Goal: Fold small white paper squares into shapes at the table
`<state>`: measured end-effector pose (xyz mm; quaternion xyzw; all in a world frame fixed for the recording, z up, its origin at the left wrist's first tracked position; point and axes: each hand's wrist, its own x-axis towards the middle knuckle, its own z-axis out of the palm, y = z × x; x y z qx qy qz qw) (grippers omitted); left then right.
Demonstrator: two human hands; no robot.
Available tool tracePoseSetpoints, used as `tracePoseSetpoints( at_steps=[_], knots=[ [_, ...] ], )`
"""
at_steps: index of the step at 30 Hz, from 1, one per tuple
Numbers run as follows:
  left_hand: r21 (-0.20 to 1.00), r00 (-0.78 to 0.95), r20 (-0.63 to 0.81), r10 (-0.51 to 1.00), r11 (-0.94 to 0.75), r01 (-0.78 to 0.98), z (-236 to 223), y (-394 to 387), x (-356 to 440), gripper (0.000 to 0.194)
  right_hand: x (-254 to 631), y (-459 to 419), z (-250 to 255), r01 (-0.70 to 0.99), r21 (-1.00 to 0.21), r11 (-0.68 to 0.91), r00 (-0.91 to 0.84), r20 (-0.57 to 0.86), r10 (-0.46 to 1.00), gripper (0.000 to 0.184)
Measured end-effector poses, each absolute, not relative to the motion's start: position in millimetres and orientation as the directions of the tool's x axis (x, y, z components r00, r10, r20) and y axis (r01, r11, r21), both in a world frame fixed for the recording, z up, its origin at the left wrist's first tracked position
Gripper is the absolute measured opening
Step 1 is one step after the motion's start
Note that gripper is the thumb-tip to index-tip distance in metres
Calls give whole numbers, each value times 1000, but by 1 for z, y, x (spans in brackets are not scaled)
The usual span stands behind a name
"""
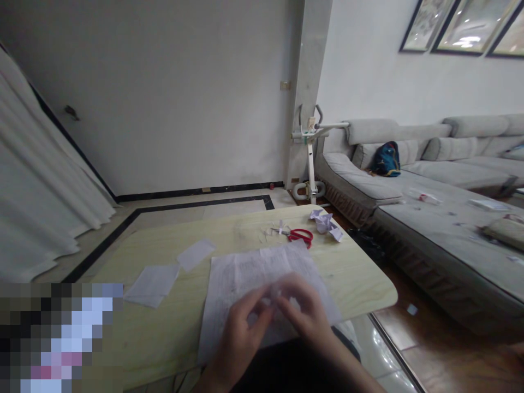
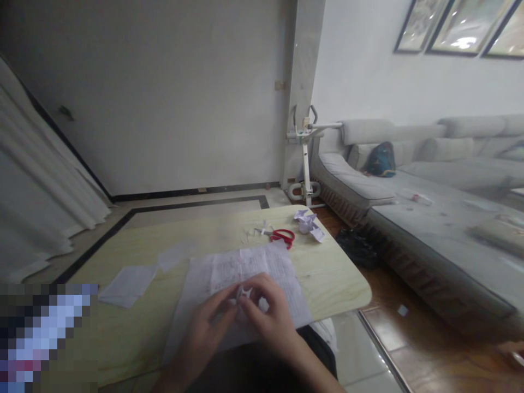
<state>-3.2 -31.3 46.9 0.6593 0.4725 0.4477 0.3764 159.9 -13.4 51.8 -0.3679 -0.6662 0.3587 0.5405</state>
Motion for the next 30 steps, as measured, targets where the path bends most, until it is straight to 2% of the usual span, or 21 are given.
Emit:
tracePoseSetpoints(
  at_steps=[6, 12, 15, 18, 23, 26, 30],
  knots=[
    [872, 131, 304, 944, -331, 361, 36, -33, -3, 31, 158, -14, 51, 161, -800, 578, -129, 563, 816, 8],
    [738, 145, 454, 879, -462, 492, 25, -30, -2, 35, 155, -17, 45, 295, -662, 689, -210, 658, 723, 29],
    [704, 101, 492, 865, -463, 539, 22, -28, 1, 34, 154, -18, 43, 331, -601, 727, -234, 694, 681, 31],
    [712, 78, 499, 863, -460, 531, 22, -27, 3, 29, 152, -19, 42, 348, -622, 701, -205, 680, 704, 29],
    [691, 48, 539, 841, -474, 546, 22, -27, 6, 27, 147, -21, 37, 410, -720, 559, -72, 586, 807, 15],
    [706, 66, 540, 839, -494, 508, 25, -28, 6, 25, 145, -21, 35, 397, -775, 492, -30, 524, 851, 14],
    [756, 31, 514, 857, -469, 456, 31, -30, 6, 23, 146, -21, 37, 353, -800, 485, -31, 508, 861, 12]
  ],
)
